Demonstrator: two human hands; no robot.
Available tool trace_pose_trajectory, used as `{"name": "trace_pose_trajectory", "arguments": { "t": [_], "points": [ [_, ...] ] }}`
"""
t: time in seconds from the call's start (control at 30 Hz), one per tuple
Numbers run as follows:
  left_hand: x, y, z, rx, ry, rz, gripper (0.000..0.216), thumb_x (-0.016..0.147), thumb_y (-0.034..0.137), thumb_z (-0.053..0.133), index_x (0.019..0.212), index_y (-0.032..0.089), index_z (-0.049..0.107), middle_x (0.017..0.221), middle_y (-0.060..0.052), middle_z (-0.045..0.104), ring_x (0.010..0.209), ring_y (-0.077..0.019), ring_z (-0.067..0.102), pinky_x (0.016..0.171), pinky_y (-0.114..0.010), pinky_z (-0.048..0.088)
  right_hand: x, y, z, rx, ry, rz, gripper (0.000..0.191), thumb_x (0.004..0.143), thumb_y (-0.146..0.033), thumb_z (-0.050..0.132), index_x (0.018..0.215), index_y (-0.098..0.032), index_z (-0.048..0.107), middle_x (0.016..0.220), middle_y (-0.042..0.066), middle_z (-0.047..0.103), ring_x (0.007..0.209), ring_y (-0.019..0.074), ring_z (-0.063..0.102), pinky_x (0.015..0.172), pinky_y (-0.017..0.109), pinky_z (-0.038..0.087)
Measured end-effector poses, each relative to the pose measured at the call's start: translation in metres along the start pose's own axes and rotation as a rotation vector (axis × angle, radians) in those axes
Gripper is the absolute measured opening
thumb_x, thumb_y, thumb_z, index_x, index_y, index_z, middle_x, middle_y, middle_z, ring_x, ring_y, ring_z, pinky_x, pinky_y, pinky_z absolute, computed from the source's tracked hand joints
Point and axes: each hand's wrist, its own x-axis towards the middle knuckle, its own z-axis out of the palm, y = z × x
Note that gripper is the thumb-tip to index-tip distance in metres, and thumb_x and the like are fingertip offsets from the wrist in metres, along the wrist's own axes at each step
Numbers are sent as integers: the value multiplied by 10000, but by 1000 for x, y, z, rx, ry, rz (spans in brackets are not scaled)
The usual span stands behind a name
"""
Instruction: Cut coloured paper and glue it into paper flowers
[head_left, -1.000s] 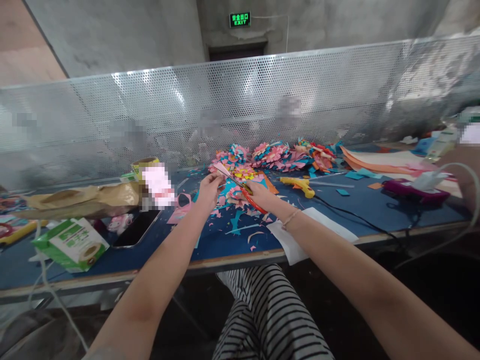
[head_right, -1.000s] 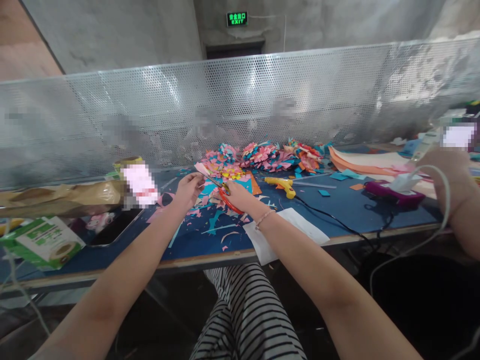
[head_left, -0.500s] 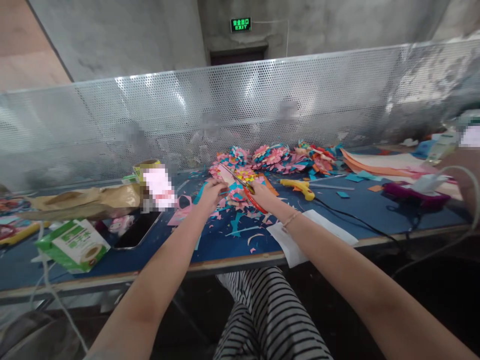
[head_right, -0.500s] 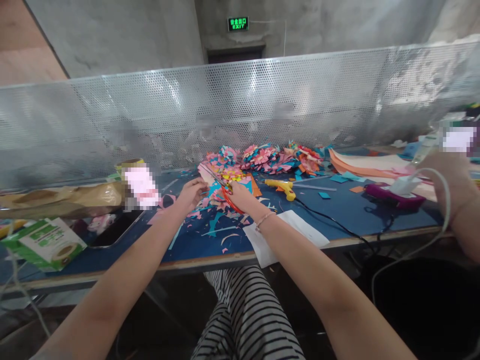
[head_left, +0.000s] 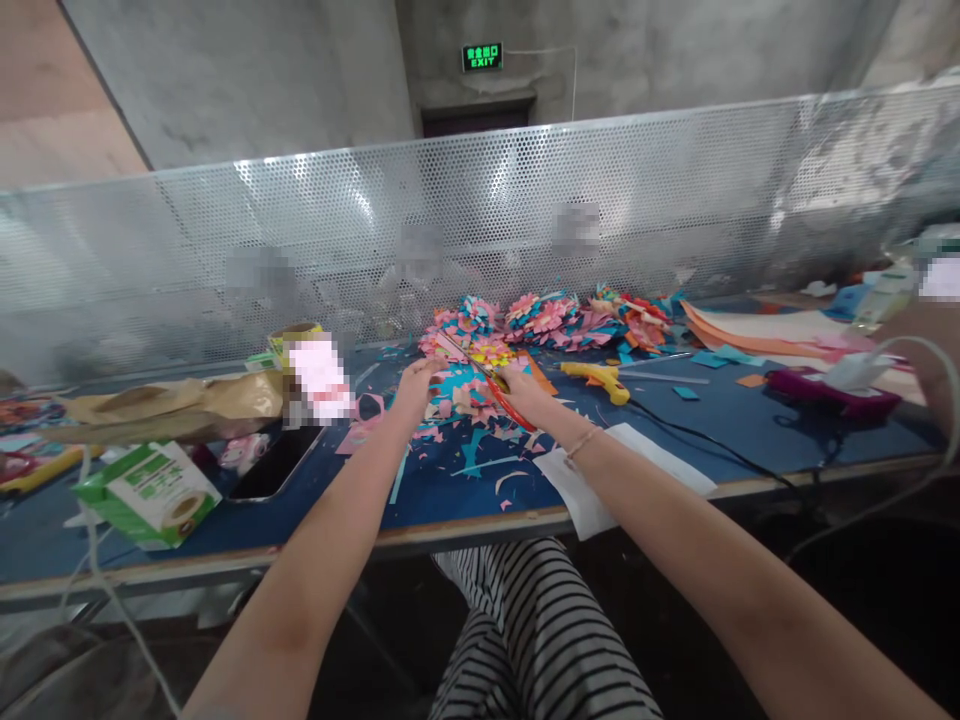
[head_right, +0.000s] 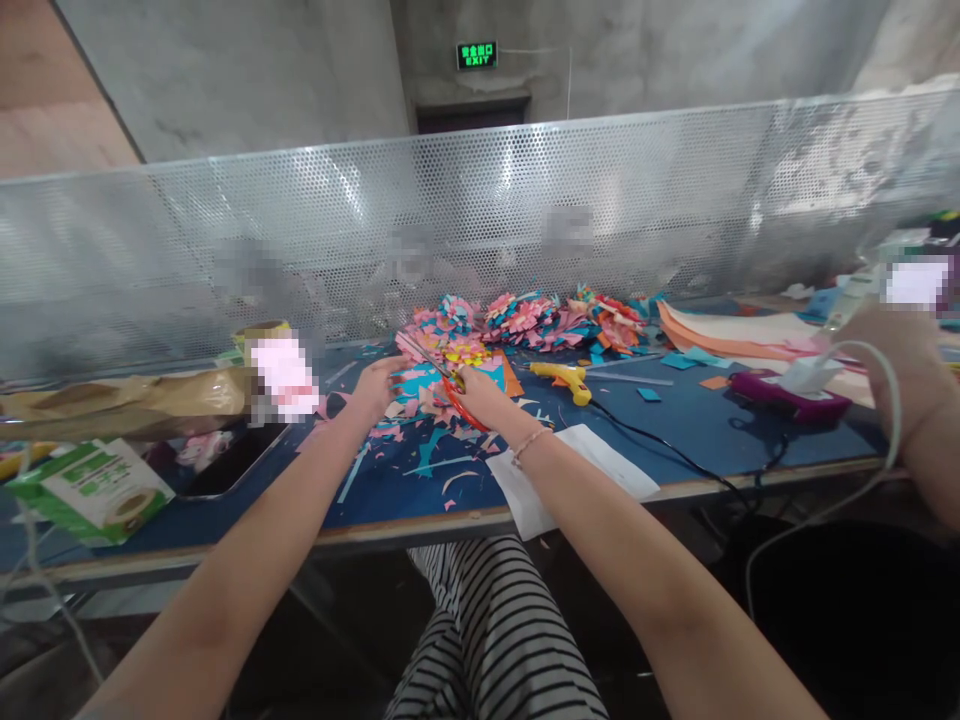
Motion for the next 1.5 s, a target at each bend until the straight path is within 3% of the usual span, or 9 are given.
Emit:
{"name": "trace_pose_trajectory", "arguments": {
  "t": [0.1, 0.23, 0.33, 0.53, 0.87, 1.5],
  "points": [
    [-8, 10, 4, -181, -72, -29, 303, 521, 358, 768, 714, 171, 628, 751, -32, 651, 597, -99, 550, 539, -215, 408, -1, 0, 1, 21, -11, -49, 312, 821, -494, 513, 817, -183, 493, 784, 45, 597, 706, 152, 536, 598, 237, 368],
    [-15, 13, 9, -179, -112, 28, 292, 493, 330, 793, 640, 160, 607, 644, 2, 617, 523, -63, 501, 506, -191, 385, -1, 0, 1, 16, -28, -62, 296, 812, -475, 529, 789, -185, 471, 752, 30, 573, 675, 145, 512, 592, 242, 351],
    [-14, 11, 10, -176, -93, 45, 250, 512, 294, 778, 599, 154, 590, 576, 16, 589, 483, -53, 469, 487, -187, 373, -2, 2, 2, 46, -22, -90, 300, 807, -482, 524, 800, -191, 453, 775, 32, 571, 689, 148, 508, 602, 248, 357],
    [-12, 14, 9, -304, -60, 44, 224, 550, 232, 767, 618, 148, 571, 591, 16, 600, 544, -65, 540, 593, -209, 444, -6, 0, 2, 98, -41, -117, 284, 803, -450, 529, 832, -193, 411, 843, 42, 564, 731, 151, 507, 618, 256, 378],
    [-17, 16, 13, -388, -47, -13, 209, 534, 200, 788, 583, 144, 592, 592, 9, 621, 605, -79, 591, 664, -219, 475, -5, -3, 2, 96, -62, -87, 280, 793, -442, 546, 772, -210, 389, 783, 16, 549, 676, 137, 492, 596, 248, 362],
    [-17, 19, 13, -398, -27, -46, 181, 582, 174, 773, 597, 155, 593, 646, -4, 649, 667, -97, 630, 701, -228, 518, 4, 10, 8, -22, 17, -155, 281, 808, -451, 524, 750, -176, 510, 700, 11, 563, 603, 112, 449, 557, 226, 295]
  ]
}}
